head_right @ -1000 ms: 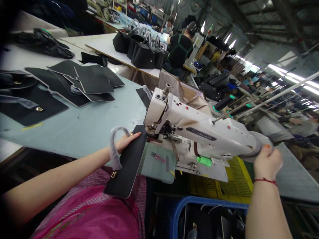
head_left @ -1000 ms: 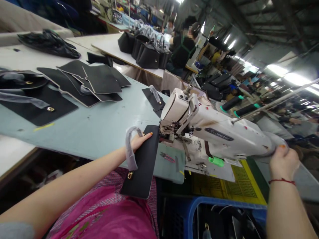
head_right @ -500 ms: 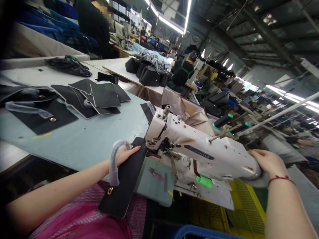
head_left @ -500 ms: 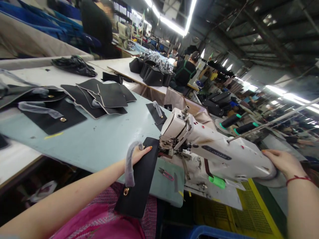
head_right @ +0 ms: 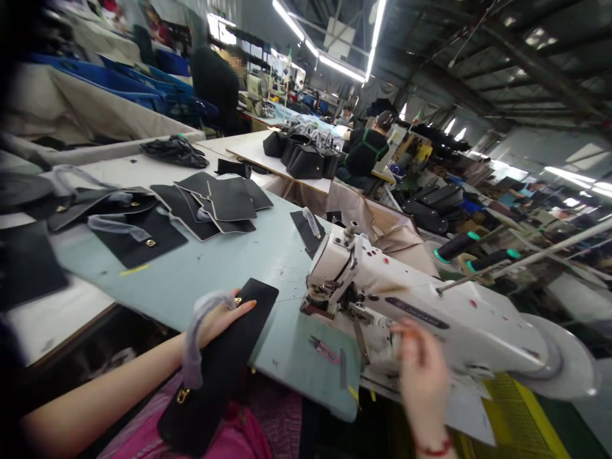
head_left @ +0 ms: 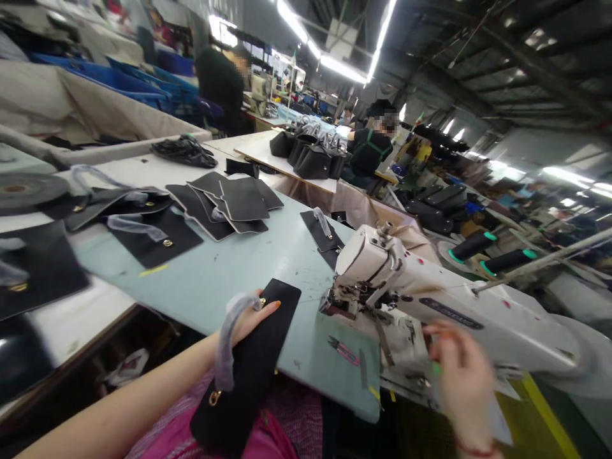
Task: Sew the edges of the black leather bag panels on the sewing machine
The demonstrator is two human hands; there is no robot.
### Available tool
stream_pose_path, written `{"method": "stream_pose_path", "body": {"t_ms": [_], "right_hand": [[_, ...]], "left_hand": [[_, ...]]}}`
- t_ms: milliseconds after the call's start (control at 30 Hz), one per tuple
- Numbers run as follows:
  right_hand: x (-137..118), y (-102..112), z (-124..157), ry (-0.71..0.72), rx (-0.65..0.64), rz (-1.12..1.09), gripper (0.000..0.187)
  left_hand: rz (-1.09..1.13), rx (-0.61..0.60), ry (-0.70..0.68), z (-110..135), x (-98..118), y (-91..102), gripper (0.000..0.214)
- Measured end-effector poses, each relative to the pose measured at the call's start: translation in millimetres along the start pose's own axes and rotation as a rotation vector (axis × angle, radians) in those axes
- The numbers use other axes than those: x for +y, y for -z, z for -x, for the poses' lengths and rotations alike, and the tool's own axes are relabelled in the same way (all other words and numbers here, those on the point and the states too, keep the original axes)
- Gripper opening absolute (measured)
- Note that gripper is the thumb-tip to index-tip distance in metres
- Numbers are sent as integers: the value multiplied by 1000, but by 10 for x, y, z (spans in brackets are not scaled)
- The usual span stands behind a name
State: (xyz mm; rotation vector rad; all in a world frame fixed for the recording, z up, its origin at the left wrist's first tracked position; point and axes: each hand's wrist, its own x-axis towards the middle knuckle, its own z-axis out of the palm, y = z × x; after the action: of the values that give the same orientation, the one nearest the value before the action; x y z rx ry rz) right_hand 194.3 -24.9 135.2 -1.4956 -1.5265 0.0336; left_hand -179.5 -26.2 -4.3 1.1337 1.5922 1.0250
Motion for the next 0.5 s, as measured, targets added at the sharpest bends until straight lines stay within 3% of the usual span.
{"method": "stream_pose_path", "body": {"t_ms": [67, 100, 200, 233, 267, 333, 400, 500], "right_hand": [[-129, -637, 686, -284, -601, -389, 48], [-186, -956, 998, -423, -814, -499, 53], [-350, -1730, 1597, -600, -1071, -660, 65], [-398, -1904, 1645, -615, -1110, -678, 64], [-437, -2043, 1615, -619, -1110, -686, 63], [-482, -2263, 1370, -621, -974, -684, 57], [-486, -2451, 1040, -636, -678, -740, 54], [-428, -2655, 827, -670, -657, -946, 53]], "left_hand": [[59, -4, -26, 27, -6, -60, 52], [90, -16, -40, 37, -32, -89, 52], [171, -146, -106, 16, -235, -64, 54], [180, -148, -137, -21, -338, 20, 56], [165, -71, -158, -70, -450, 162, 55], [108, 261, -144, -162, -661, 636, 53], [45, 665, -72, -177, -802, 1311, 59], [-59, 1157, 64, -20, -835, 2386, 73]]}}
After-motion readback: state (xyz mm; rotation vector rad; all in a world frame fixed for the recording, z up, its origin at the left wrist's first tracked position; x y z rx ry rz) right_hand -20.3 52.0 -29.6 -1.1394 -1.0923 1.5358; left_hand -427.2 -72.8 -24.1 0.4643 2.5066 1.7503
